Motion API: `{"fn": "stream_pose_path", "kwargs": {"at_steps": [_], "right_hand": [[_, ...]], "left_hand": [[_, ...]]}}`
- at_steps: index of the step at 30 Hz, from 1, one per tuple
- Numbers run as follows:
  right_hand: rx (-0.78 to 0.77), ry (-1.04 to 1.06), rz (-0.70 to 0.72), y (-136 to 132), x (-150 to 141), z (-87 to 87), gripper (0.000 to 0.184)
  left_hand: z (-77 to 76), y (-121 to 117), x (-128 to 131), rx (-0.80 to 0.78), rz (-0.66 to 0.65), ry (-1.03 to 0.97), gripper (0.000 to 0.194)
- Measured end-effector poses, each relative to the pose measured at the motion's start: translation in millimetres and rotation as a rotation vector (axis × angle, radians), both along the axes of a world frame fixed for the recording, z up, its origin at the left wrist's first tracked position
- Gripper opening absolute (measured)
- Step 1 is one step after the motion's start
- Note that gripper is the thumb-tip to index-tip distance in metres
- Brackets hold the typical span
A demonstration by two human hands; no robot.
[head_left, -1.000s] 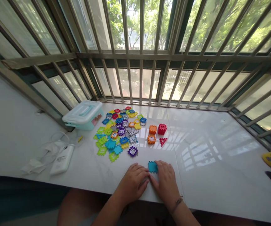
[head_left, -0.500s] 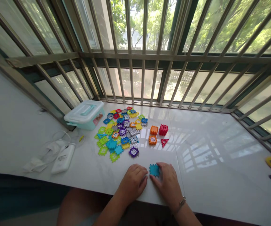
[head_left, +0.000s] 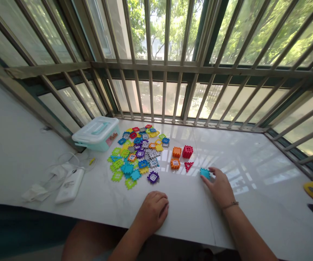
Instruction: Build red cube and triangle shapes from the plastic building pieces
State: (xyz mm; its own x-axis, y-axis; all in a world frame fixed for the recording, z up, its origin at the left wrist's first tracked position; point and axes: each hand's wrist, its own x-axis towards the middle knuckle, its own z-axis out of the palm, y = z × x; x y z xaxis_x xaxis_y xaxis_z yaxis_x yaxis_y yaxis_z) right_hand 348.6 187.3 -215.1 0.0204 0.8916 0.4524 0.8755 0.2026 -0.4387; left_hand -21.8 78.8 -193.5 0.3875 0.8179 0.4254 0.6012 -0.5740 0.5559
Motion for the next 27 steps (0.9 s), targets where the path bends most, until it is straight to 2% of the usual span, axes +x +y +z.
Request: {"fn": "stream_pose_path", "kwargs": {"at_steps": [5,10,16,27], "right_hand": [[-0.037,-0.006,-0.018,58,12,0.3,0.067],[-0.063,-0.035,-0.027,91,8,-0.9,0.060],[-0.176,-0.170,-0.139,100,-2,-5.8,0.048],[-0.140,-0.190,-0.147,100,-2,-11.9,0.045]], "left_hand": [[-0.1,1,0,-0.017,-0.002,-0.001,0.018],[-1.4,1,0,-0.022,-0.001,-0.003,0.018],[-1.0,1,1,-0.026,0.014,-0.005,0.019],[-0.5,2,1,-0.032,0.020,-0.002,0.019]]}}
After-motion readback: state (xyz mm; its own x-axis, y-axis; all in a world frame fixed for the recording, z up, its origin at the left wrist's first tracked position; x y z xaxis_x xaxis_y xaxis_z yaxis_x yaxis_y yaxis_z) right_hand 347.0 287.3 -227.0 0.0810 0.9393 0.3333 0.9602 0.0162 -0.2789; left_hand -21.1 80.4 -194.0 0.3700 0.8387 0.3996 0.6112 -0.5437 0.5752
